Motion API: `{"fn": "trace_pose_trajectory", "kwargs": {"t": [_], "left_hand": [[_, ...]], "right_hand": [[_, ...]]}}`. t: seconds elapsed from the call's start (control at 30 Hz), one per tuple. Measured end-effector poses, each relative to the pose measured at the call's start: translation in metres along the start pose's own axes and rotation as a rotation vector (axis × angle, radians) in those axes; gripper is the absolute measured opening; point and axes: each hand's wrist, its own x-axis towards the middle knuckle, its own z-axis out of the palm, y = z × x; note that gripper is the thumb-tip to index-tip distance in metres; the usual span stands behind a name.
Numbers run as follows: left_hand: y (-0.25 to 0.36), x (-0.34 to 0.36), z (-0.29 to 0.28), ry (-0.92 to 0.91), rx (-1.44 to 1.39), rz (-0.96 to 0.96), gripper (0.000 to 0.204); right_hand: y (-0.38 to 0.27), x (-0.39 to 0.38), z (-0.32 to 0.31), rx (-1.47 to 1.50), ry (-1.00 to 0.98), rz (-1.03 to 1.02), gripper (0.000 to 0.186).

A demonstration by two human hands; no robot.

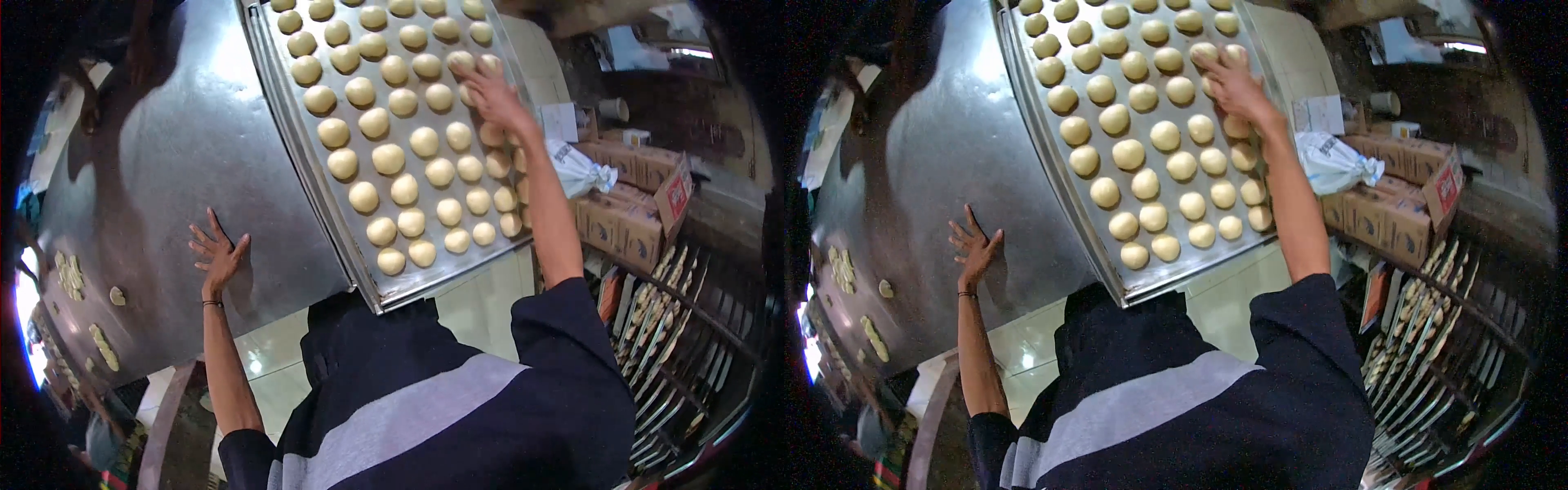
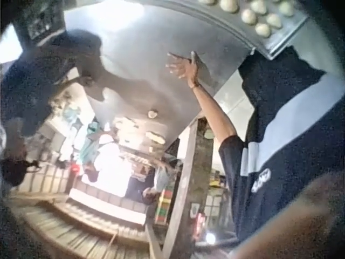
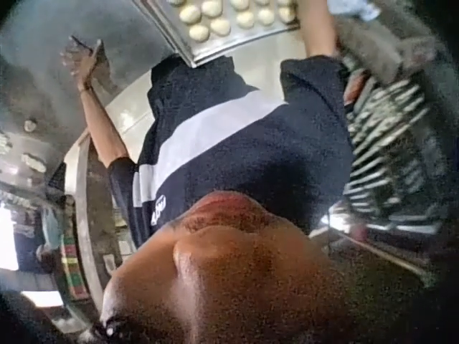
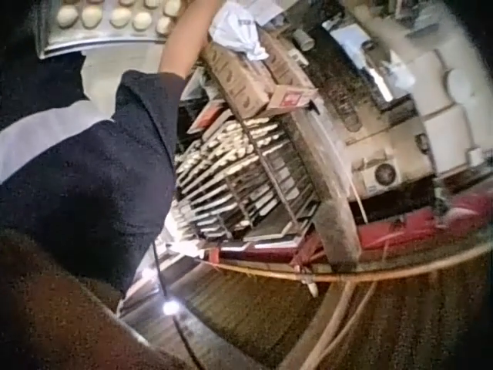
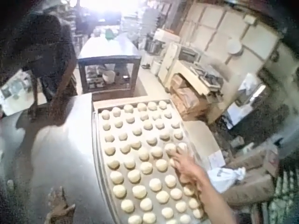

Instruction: Shaping pieces of dough into balls and placing them onto a baking tray.

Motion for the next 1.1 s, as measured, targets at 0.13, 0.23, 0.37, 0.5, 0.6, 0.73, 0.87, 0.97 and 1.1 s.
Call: {"fn": "trace_pose_trajectory", "kwargs": {"t": [0.13, 0.23, 0.37, 0.5, 0.6, 0.73, 0.87, 0.97, 1.1], "left_hand": [[-0.005, 0.003, -0.001, 0.065, -0.085, 0.125, 0.112], [-0.005, 0.003, -0.002, -0.084, -0.067, -0.009, 0.112], [-0.003, 0.002, -0.006, -0.052, -0.089, 0.038, 0.111], [-0.001, 0.0, -0.008, -0.105, -0.045, -0.024, 0.107], [0.002, -0.002, -0.009, -0.054, -0.118, 0.048, 0.104], [0.007, -0.006, -0.013, -0.093, -0.04, -0.029, 0.103], [0.006, -0.009, -0.012, -0.085, -0.076, -0.01, 0.1], [0.0, -0.006, -0.009, -0.064, -0.114, 0.029, 0.1], [-0.008, 0.0, -0.005, -0.066, -0.117, 0.055, 0.099]], "right_hand": [[0.023, 0.065, -0.041, 0.21, 0.206, -0.29, 0.059], [0.025, 0.12, -0.025, 0.181, 0.965, -0.356, 0.057], [0.012, 0.163, -0.015, -0.038, 0.498, -0.307, 0.047], [0.032, 0.215, -0.071, 0.224, 0.659, -0.434, 0.057], [0.033, 0.281, -0.052, 0.084, 1.331, -0.204, 0.057], [0.036, 0.323, -0.013, -0.19, 0.563, -0.517, 0.048], [0.042, 0.264, -0.041, 0.974, 0.236, -0.542, 0.053], [0.02, 0.172, -0.058, 0.277, 0.733, -0.402, 0.039], [-0.009, -0.027, -0.025, 0.671, 0.559, -0.017, 0.029]]}}
